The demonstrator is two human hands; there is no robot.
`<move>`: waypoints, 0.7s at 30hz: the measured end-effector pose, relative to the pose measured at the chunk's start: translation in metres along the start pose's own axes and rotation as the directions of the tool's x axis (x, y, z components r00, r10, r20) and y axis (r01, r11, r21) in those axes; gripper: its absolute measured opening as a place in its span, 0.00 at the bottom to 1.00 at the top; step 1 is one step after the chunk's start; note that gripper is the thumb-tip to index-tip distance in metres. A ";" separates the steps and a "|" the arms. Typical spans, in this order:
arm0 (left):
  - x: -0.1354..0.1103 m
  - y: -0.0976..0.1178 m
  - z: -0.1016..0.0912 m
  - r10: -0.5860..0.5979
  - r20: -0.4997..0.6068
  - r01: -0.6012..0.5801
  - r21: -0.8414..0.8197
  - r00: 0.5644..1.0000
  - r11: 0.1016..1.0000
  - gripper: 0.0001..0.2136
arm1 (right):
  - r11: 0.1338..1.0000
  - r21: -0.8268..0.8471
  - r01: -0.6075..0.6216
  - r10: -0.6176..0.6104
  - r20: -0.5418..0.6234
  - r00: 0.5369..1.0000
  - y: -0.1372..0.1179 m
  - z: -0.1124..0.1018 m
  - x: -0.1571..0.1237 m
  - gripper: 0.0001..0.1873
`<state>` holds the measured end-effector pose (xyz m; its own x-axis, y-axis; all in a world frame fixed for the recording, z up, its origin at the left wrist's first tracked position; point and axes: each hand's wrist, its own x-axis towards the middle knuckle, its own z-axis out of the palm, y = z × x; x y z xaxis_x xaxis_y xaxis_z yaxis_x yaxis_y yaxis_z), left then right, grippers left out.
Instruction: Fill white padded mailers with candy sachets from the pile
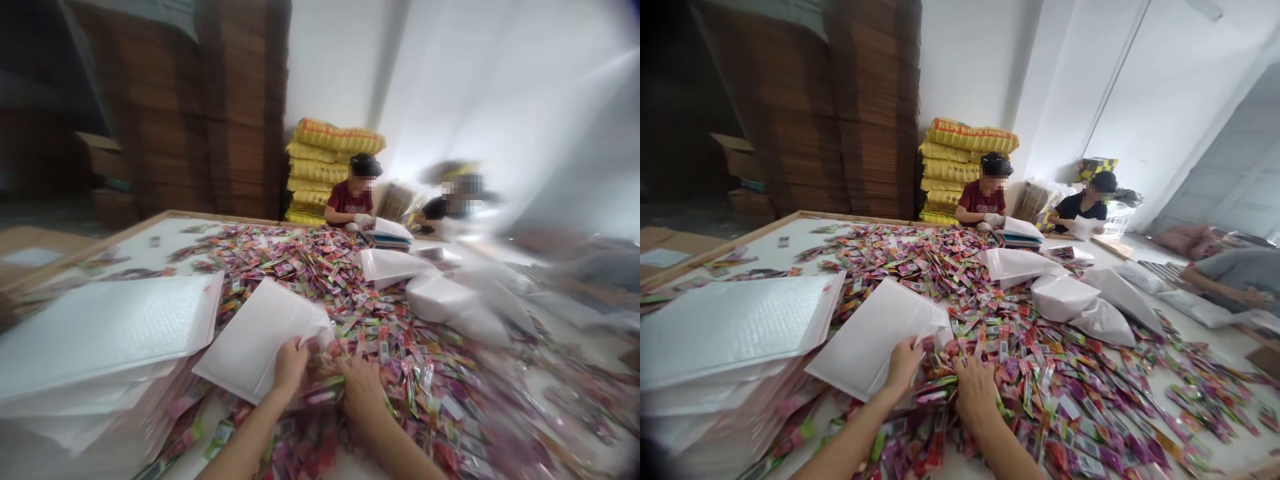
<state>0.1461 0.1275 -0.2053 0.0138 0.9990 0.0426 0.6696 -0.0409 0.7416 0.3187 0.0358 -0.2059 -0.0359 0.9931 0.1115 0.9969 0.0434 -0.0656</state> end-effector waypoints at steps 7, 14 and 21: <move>0.019 0.057 0.026 0.225 0.130 -0.244 0.156 0.966 0.957 0.09 | 0.999 0.040 -0.032 0.027 0.120 0.992 -0.006 -0.037 0.022 0.16; 0.064 0.014 0.015 0.156 0.263 -0.213 0.207 0.952 0.955 0.16 | 0.979 0.185 -0.089 0.079 0.059 0.995 0.032 -0.072 -0.017 0.17; 0.032 -0.005 0.051 0.194 0.278 -0.250 0.181 0.941 0.951 0.18 | 0.857 0.473 -0.206 0.225 0.016 0.974 0.067 -0.119 0.013 0.14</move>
<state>0.1814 0.1603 -0.2419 0.3498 0.9368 -0.0022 0.7679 -0.2854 0.5734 0.3932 0.0384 -0.0911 0.1885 0.9790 0.0775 0.8282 -0.1161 -0.5482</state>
